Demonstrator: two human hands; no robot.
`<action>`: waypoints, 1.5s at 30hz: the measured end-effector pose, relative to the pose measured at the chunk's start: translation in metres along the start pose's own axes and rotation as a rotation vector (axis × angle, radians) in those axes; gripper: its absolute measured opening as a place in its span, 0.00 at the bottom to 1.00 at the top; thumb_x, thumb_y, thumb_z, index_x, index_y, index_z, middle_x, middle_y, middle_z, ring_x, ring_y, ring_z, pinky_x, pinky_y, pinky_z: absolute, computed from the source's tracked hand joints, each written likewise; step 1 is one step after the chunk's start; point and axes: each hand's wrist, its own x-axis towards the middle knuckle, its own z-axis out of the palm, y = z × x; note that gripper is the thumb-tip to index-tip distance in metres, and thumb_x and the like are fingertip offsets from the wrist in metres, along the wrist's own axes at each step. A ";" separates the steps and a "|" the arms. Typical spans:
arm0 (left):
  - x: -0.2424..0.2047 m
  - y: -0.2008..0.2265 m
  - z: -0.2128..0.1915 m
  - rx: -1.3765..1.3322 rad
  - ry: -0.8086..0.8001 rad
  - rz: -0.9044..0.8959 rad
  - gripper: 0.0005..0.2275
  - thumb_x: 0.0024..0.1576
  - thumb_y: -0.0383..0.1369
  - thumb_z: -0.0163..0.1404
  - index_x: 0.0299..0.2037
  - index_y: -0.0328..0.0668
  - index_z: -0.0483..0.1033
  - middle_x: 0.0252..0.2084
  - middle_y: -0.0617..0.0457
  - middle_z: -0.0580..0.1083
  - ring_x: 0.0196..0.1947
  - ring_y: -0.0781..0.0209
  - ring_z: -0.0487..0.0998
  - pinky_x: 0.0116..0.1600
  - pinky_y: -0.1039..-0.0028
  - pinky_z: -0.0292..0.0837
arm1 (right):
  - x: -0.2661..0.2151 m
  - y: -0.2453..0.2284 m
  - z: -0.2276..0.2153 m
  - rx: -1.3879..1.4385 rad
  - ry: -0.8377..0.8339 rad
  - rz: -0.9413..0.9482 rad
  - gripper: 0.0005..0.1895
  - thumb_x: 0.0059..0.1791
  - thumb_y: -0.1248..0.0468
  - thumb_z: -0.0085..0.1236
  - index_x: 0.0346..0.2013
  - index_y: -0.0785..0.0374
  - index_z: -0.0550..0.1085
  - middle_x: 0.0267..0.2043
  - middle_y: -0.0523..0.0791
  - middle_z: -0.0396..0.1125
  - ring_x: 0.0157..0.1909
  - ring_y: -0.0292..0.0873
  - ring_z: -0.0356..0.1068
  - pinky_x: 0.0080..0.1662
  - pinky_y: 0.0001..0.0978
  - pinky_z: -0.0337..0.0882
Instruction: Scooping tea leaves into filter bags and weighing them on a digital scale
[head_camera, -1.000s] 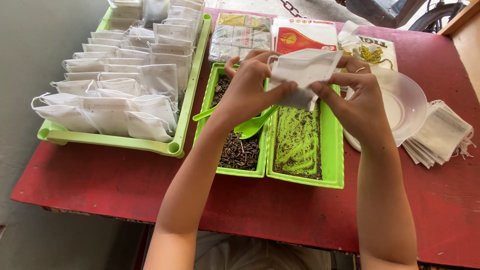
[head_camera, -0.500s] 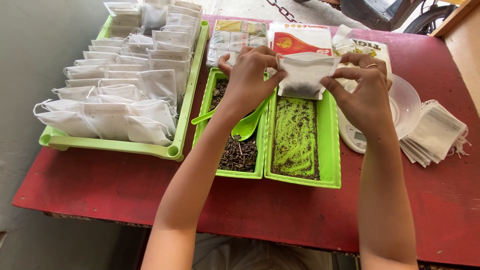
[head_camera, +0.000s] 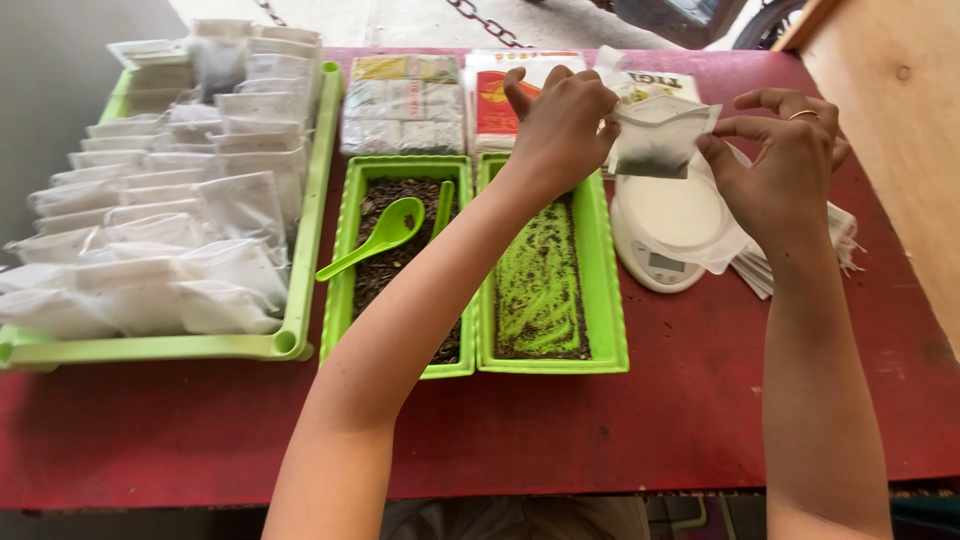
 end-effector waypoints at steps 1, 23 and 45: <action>0.006 0.005 0.008 0.026 -0.023 0.014 0.10 0.51 0.32 0.53 0.18 0.49 0.70 0.30 0.59 0.72 0.47 0.49 0.73 0.58 0.40 0.45 | -0.002 0.006 -0.003 0.005 -0.015 0.024 0.05 0.55 0.57 0.69 0.44 0.52 0.83 0.57 0.38 0.70 0.63 0.53 0.55 0.52 0.50 0.50; 0.046 0.039 0.106 0.148 -0.234 0.018 0.15 0.47 0.22 0.47 0.39 0.55 0.78 0.45 0.55 0.74 0.57 0.50 0.70 0.64 0.43 0.41 | -0.022 0.111 0.039 -0.076 -0.181 0.341 0.06 0.51 0.51 0.62 0.38 0.42 0.82 0.55 0.36 0.68 0.63 0.54 0.55 0.52 0.54 0.52; 0.058 -0.013 0.104 0.218 -0.282 -0.152 0.15 0.58 0.46 0.48 0.51 0.54 0.77 0.51 0.55 0.75 0.59 0.51 0.69 0.65 0.40 0.40 | -0.029 0.158 0.044 -0.093 -0.144 0.376 0.05 0.52 0.53 0.59 0.41 0.40 0.81 0.56 0.41 0.68 0.62 0.55 0.59 0.53 0.58 0.56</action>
